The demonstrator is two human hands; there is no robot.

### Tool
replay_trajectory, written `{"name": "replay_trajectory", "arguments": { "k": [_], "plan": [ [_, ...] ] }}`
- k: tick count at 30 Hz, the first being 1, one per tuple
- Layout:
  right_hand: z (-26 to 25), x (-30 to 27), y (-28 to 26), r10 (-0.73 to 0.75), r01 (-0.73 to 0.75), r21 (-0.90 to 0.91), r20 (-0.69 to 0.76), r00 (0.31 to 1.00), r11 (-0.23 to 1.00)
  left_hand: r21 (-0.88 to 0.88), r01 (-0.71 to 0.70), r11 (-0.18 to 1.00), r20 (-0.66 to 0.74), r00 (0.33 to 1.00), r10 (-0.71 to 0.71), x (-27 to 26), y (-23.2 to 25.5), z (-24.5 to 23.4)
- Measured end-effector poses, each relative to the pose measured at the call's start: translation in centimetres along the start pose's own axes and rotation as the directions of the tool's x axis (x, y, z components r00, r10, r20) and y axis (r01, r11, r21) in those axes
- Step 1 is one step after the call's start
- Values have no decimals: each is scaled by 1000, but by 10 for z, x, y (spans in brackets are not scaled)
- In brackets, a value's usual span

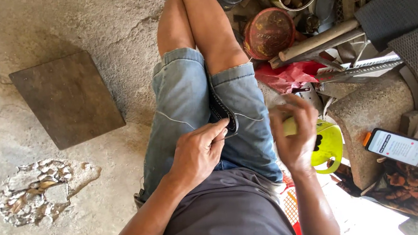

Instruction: Hand-stitching a leather shoe sole with needle and thread

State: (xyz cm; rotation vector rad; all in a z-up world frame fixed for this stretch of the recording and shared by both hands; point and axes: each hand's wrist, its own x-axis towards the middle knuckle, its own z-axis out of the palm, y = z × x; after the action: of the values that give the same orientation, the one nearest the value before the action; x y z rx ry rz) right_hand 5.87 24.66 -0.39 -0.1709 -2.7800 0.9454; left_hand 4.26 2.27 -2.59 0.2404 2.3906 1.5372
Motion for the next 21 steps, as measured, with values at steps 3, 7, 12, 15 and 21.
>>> {"name": "replay_trajectory", "arguments": {
  "k": [3, 7, 12, 15, 21],
  "plan": [
    [6, 9, -18, -202, 193, 89, 98, 974, 977, -2, -24, 1000, 16, 1000, 24, 1, 2, 5],
    [22, 10, -8, -256, 235, 107, 293, 921, 966, 9, -48, 999, 17, 999, 48, 10, 10, 6],
    [17, 5, 3, -104, -24, 448, 260, 960, 894, 15, -59, 998, 6, 998, 59, 13, 7, 13],
    [21, -15, 37, 158, -262, 948, 234, 959, 182, 1, -71, 997, 33, 997, 71, 16, 8, 17],
    [0, 15, 19, -5, -228, 647, 337, 942, 727, 51, -104, 993, 44, 994, 102, 25, 11, 23]
  ]
}}
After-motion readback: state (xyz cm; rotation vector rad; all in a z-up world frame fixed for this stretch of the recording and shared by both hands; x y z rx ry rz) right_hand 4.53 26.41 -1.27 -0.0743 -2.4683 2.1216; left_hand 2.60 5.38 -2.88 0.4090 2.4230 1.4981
